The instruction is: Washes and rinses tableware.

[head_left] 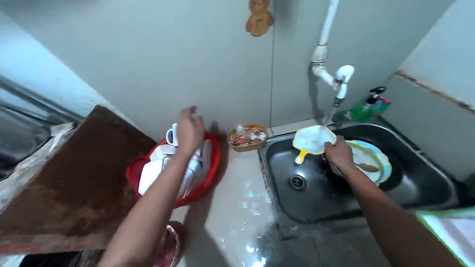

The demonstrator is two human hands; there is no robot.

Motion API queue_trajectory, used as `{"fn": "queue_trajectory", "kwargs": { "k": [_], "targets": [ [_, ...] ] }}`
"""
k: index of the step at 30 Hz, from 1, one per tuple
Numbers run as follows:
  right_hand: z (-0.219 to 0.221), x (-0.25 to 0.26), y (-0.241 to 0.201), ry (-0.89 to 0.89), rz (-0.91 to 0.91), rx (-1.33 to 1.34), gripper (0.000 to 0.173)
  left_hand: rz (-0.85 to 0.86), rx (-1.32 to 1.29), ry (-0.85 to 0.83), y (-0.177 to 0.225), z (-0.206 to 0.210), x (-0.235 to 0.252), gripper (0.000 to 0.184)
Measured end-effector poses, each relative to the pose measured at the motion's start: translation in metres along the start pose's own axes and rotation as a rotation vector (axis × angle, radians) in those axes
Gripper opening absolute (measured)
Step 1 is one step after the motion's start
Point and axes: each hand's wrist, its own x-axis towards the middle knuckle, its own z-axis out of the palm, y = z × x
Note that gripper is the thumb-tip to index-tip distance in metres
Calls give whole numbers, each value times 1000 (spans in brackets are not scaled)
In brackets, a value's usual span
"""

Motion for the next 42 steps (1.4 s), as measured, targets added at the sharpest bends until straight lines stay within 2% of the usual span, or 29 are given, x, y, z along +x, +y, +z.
{"fn": "queue_trajectory", "kwargs": {
  "k": [2, 4, 6, 8, 10, 11, 12, 14, 16, 21, 23, 25, 27, 29, 31, 34, 36, 38, 40, 42],
  "targets": [
    [-8, -3, -1, 26, -47, -51, 43, 131, -157, -206, 64, 49, -33, 41],
    [-10, -4, 4, 19, -51, 6, 44, 142, -304, -465, 114, 111, -62, 45],
    [-8, -5, 11, -63, 15, 194, 44, -36, -591, -680, 149, 170, -77, 62],
    [-3, -4, 20, -183, 107, 428, 40, -275, -889, -818, 176, 206, -78, 74],
    [0, -4, 28, -225, 136, 427, 38, -378, -1017, -873, 201, 222, -74, 62],
    [1, -3, 31, -193, 106, 297, 43, -389, -1010, -865, 213, 227, -73, 53],
    [0, -3, 32, -172, 60, 158, 55, -391, -975, -867, 223, 233, -71, 49],
    [2, -2, 34, -170, -70, -46, 68, -335, -829, -853, 241, 246, -70, 49],
    [4, -6, 29, -209, -155, -77, 58, -253, -723, -850, 259, 255, -67, 53],
    [-4, -11, 30, -142, -358, 362, 50, -233, -672, -810, 285, 258, -46, 58],
    [-10, -10, 30, -192, -459, 320, 50, -236, -647, -765, 286, 252, -33, 59],
    [-15, -10, 22, -223, -520, 197, 62, -231, -619, -762, 286, 245, -23, 63],
    [-16, -8, 15, -176, -559, 148, 69, -257, -606, -763, 288, 237, -20, 66],
    [-17, -6, 8, -70, -507, 213, 56, -220, -580, -751, 291, 229, -24, 65],
    [-17, 1, 0, -13, -383, 310, 42, -66, -521, -692, 292, 223, -28, 48],
    [-15, 18, -2, -138, -238, 299, 36, 74, -450, -588, 294, 212, -28, 30],
    [-7, 27, 1, -211, -198, 277, 41, 21, -590, -632, 292, 213, -22, 26],
    [0, 32, -1, -255, -171, 309, 37, -92, -763, -711, 292, 209, -19, 23],
    [-3, 31, -9, -320, -151, 311, 36, -126, -780, -764, 291, 204, -15, 22],
    [-5, 28, -15, -410, -218, 320, 35, -104, -728, -819, 289, 203, -11, 22]
  ]
}}
